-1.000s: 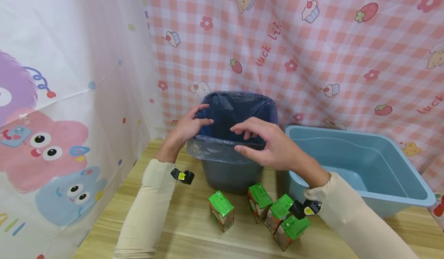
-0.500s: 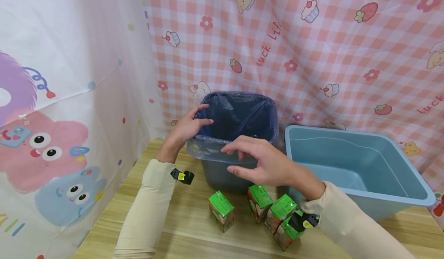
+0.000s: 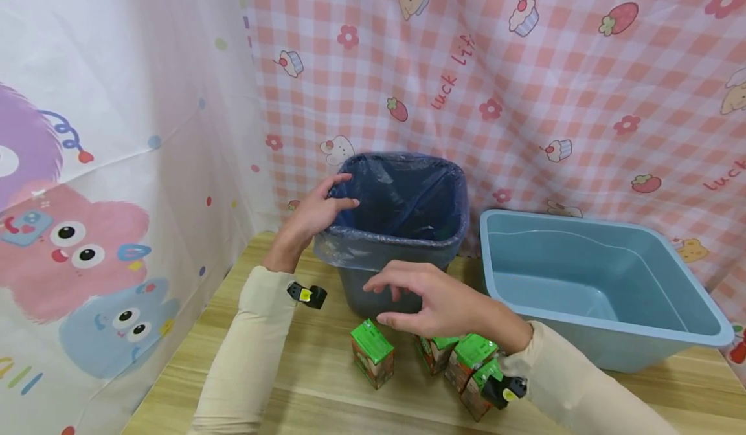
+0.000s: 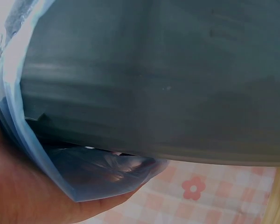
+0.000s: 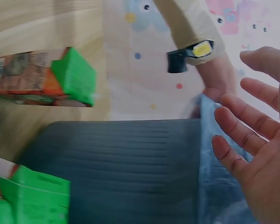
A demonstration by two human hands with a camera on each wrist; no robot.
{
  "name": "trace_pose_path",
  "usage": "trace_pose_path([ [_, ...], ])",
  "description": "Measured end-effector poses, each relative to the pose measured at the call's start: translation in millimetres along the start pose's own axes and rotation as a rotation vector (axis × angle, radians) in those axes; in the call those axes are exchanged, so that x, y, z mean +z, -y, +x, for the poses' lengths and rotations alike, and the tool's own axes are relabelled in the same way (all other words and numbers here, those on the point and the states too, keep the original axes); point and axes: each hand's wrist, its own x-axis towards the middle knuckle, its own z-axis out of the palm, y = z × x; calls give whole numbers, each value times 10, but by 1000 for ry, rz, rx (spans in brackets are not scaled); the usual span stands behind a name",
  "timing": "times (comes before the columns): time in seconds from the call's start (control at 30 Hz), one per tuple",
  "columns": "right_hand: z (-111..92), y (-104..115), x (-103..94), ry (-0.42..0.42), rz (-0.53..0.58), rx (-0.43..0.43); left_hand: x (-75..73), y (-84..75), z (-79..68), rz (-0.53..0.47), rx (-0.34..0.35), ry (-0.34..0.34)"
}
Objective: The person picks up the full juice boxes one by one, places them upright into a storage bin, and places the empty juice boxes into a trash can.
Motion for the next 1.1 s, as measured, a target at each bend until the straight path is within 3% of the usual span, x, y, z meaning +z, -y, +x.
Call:
trace_pose_path([
  [0.3,-72,-167,245,71,43,18,-5,-8,-2,-1,7,0],
  [0.73,-119,-356,420,136,50,119,0,12,14,-9,4,-3],
  [1.1,-125,-446,554,279,80,242,-2,10,8,0,5,-3],
])
